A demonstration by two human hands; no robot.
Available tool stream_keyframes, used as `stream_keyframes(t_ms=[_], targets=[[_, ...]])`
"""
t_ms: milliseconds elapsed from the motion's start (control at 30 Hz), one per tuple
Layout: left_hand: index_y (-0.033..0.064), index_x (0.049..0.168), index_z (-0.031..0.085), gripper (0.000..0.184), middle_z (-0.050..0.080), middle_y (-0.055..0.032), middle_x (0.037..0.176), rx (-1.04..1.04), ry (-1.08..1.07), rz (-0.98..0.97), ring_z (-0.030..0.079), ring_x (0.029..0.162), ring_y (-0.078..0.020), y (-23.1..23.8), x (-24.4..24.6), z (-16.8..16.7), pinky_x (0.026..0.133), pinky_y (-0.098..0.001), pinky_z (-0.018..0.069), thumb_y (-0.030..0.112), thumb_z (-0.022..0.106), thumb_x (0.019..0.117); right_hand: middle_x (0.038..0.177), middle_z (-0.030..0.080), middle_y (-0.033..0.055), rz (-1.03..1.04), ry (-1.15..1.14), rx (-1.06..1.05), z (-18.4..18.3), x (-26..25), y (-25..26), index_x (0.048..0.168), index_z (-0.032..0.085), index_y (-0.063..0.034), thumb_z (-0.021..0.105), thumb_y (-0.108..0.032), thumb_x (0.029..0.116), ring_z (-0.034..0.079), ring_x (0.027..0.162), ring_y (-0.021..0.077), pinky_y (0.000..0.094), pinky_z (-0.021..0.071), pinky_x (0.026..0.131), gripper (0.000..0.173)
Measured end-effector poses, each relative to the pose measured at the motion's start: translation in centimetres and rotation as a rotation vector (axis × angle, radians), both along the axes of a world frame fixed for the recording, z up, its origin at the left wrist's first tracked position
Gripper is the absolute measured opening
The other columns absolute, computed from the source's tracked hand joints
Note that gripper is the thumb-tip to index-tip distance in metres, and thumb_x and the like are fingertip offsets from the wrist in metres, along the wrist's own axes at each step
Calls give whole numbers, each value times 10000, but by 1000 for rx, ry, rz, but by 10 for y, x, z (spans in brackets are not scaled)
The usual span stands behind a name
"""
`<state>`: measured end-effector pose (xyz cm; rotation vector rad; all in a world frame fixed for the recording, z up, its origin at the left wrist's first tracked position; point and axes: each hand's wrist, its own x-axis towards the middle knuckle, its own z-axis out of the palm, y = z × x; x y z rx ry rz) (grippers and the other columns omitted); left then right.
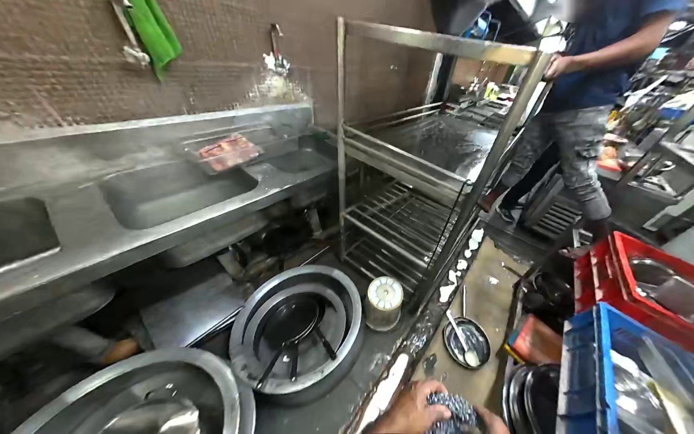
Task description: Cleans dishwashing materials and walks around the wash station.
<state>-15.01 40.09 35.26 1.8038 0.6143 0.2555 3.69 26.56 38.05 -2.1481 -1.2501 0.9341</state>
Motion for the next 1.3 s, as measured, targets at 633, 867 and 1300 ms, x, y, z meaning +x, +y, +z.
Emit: stream_keyframes(t_ms=[633, 867, 1300], targets=[[54, 1244, 652, 504, 713, -148, 1156, -232, 206, 219, 696, 1072, -253, -15, -26, 19, 981, -472, 563, 300, 855, 853, 1018, 742, 146, 45, 5, -150, 26, 20, 10, 1135, 734, -76, 710, -207, 960, 714, 976, 297, 537, 565, 921, 221], [18, 1234, 651, 377, 718, -145, 1120, -294, 73, 354, 708, 984, -232, -30, 14, 22, 888, -433, 597, 114, 792, 898, 973, 731, 169, 22, 254, -42, 39, 41, -20, 1144, 703, -45, 685, -206, 999, 719, 848, 289, 515, 594, 818, 217], [23, 1346, 572, 344, 704, -172, 1174, -665, 523, 147, 709, 1034, -301, -102, 71, -38, 785, -469, 613, 228, 565, 1071, 1143, 716, 187, -405, 284, -174, -50, 52, -145, 1259, 680, -78, 673, -299, 989, 694, 1076, 350, 575, 547, 955, 349]])
